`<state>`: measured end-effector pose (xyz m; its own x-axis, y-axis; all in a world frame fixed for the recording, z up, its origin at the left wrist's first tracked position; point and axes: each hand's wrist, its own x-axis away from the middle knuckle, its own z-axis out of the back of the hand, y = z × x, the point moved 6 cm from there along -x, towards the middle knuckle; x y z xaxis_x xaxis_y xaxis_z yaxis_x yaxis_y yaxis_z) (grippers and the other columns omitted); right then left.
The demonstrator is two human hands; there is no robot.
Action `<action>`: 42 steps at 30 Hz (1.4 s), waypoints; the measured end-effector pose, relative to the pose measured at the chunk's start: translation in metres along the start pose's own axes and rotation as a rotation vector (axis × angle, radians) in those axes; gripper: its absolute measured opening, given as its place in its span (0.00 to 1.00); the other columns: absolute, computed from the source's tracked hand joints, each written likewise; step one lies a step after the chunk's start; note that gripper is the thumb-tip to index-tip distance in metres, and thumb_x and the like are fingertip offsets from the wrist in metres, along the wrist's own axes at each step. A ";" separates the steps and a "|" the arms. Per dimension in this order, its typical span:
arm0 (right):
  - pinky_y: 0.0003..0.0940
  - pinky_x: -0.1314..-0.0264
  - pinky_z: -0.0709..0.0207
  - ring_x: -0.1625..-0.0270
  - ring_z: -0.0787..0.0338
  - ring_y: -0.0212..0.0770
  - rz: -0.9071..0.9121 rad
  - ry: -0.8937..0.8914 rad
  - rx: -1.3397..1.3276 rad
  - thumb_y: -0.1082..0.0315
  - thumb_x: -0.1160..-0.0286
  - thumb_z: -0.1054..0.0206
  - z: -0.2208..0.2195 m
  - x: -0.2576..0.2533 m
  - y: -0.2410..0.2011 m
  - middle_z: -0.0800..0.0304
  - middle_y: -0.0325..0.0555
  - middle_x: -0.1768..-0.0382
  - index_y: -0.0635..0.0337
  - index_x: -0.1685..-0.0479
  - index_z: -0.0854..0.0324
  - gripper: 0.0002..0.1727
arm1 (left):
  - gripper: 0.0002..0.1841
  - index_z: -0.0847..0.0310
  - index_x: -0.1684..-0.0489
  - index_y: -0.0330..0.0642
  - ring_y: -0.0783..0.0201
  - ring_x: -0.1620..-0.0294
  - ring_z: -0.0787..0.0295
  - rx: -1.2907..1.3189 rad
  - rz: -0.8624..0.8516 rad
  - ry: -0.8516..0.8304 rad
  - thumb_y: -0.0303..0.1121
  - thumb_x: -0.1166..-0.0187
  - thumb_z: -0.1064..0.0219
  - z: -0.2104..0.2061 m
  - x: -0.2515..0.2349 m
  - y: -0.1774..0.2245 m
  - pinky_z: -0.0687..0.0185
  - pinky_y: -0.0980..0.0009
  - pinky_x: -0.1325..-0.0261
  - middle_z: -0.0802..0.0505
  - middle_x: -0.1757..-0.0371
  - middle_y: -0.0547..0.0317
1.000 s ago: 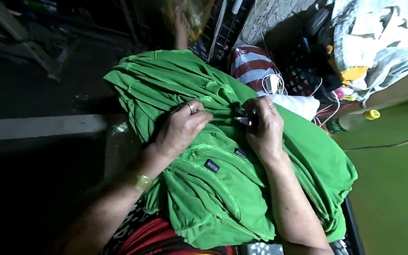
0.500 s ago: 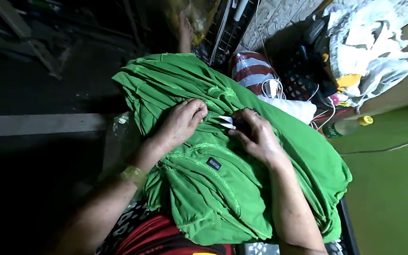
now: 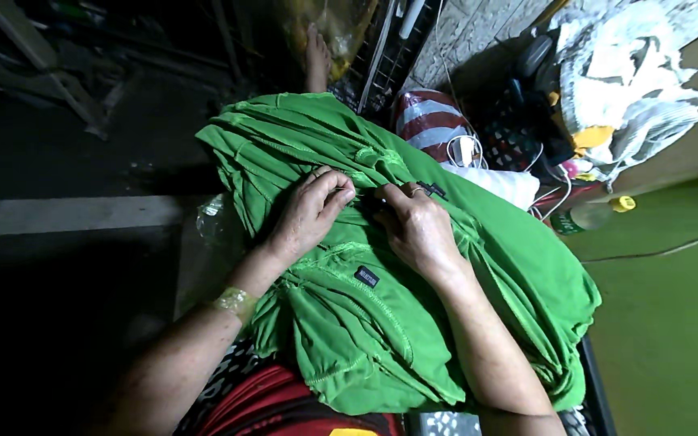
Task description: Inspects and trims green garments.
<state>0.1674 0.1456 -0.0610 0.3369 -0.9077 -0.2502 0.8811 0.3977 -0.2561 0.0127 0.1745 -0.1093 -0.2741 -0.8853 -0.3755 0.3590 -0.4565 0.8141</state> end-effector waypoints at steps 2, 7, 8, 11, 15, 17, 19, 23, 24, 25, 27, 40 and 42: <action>0.55 0.67 0.22 0.64 0.12 0.59 0.008 -0.003 -0.004 0.72 0.30 0.27 0.000 0.000 0.000 0.15 0.56 0.66 0.58 0.51 0.12 0.10 | 0.10 0.16 0.52 0.39 0.64 0.52 0.16 -0.006 -0.005 0.004 0.35 0.11 0.41 -0.001 -0.001 -0.003 0.21 0.67 0.45 0.13 0.50 0.52; 0.56 0.66 0.21 0.63 0.10 0.60 0.004 0.000 -0.010 0.73 0.29 0.29 -0.002 -0.001 0.000 0.13 0.58 0.64 0.57 0.51 0.10 0.10 | 0.10 0.16 0.53 0.40 0.68 0.53 0.17 0.003 -0.012 -0.018 0.35 0.11 0.41 -0.001 0.000 -0.004 0.22 0.71 0.47 0.14 0.53 0.56; 0.57 0.66 0.21 0.63 0.10 0.60 0.005 0.003 -0.012 0.73 0.28 0.29 -0.003 -0.001 0.001 0.12 0.58 0.64 0.57 0.52 0.10 0.09 | 0.10 0.16 0.53 0.40 0.67 0.53 0.17 0.015 -0.011 -0.020 0.35 0.11 0.41 -0.001 0.000 -0.005 0.22 0.70 0.47 0.13 0.52 0.56; 0.60 0.61 0.19 0.59 0.09 0.60 -0.037 -0.030 -0.093 0.73 0.25 0.30 -0.001 -0.001 0.005 0.11 0.59 0.60 0.58 0.48 0.11 0.10 | 0.11 0.18 0.50 0.39 0.69 0.57 0.15 0.076 0.041 -0.015 0.35 0.10 0.44 0.000 0.002 -0.008 0.17 0.71 0.49 0.12 0.52 0.55; 0.51 0.57 0.16 0.60 0.11 0.49 -0.174 -0.068 -0.293 0.68 0.15 0.36 0.030 0.011 0.039 0.12 0.56 0.55 0.64 0.33 0.25 0.17 | 0.08 0.22 0.50 0.33 0.77 0.57 0.11 0.270 0.122 0.029 0.29 0.13 0.42 0.004 -0.001 -0.012 0.14 0.77 0.47 0.09 0.53 0.58; 0.43 0.62 0.18 0.64 0.14 0.44 -0.208 -0.055 -0.302 0.68 0.18 0.34 0.046 0.024 0.052 0.13 0.54 0.55 0.65 0.33 0.27 0.19 | 0.04 0.22 0.55 0.33 0.78 0.58 0.11 0.310 0.147 0.049 0.25 0.17 0.39 0.006 -0.002 -0.012 0.12 0.78 0.49 0.09 0.52 0.59; 0.45 0.66 0.18 0.66 0.15 0.44 -0.237 -0.080 -0.265 0.64 0.28 0.24 0.051 0.040 0.054 0.14 0.51 0.56 0.62 0.33 0.27 0.26 | 0.03 0.23 0.57 0.34 0.78 0.59 0.10 0.313 0.157 0.048 0.23 0.22 0.36 0.006 -0.003 -0.012 0.12 0.78 0.51 0.09 0.51 0.60; 0.52 0.62 0.17 0.62 0.11 0.50 -0.287 -0.108 -0.260 0.74 0.36 0.21 0.043 0.054 0.055 0.12 0.55 0.55 0.63 0.37 0.24 0.26 | 0.07 0.26 0.54 0.39 0.79 0.61 0.11 0.315 0.170 0.018 0.21 0.22 0.33 0.006 -0.001 -0.008 0.13 0.80 0.53 0.09 0.52 0.63; 0.43 0.66 0.17 0.67 0.12 0.43 -0.290 -0.076 -0.300 0.77 0.33 0.26 0.041 0.054 0.060 0.12 0.52 0.59 0.63 0.41 0.22 0.20 | 0.08 0.26 0.53 0.39 0.79 0.62 0.10 0.312 0.177 0.030 0.21 0.22 0.33 0.006 -0.002 -0.005 0.13 0.80 0.54 0.09 0.53 0.63; 0.32 0.68 0.21 0.70 0.17 0.35 -0.309 -0.044 -0.369 0.78 0.30 0.32 0.038 0.053 0.067 0.14 0.47 0.63 0.63 0.45 0.20 0.14 | 0.08 0.25 0.52 0.39 0.79 0.62 0.11 0.302 0.175 0.045 0.21 0.22 0.33 0.007 -0.002 -0.001 0.13 0.80 0.55 0.09 0.53 0.63; 0.20 0.64 0.27 0.69 0.22 0.22 -0.407 -0.019 -0.530 0.75 0.24 0.35 0.028 0.047 0.086 0.17 0.38 0.67 0.64 0.52 0.15 0.07 | 0.08 0.21 0.50 0.40 0.80 0.62 0.11 0.263 0.132 0.077 0.22 0.22 0.34 0.008 -0.002 0.012 0.13 0.82 0.55 0.09 0.53 0.65; 0.20 0.69 0.25 0.75 0.21 0.21 -0.665 0.008 -0.844 0.67 0.13 0.39 0.010 0.048 0.102 0.19 0.30 0.77 0.57 0.63 0.16 0.10 | 0.11 0.14 0.43 0.38 0.75 0.61 0.11 0.130 0.200 0.106 0.29 0.13 0.41 0.018 -0.003 0.025 0.13 0.78 0.53 0.08 0.53 0.58; 0.19 0.70 0.24 0.76 0.20 0.20 -0.673 0.025 -0.875 0.68 0.14 0.39 0.009 0.047 0.104 0.19 0.29 0.79 0.56 0.65 0.17 0.10 | 0.11 0.13 0.43 0.37 0.75 0.61 0.10 0.136 0.200 0.093 0.29 0.13 0.39 0.017 -0.001 0.025 0.13 0.79 0.53 0.08 0.53 0.58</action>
<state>0.2778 0.1435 -0.0908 -0.1391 -0.9752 0.1720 0.3391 -0.2101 -0.9170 0.0072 0.1651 -0.0808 -0.1240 -0.9640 -0.2354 0.2730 -0.2612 0.9259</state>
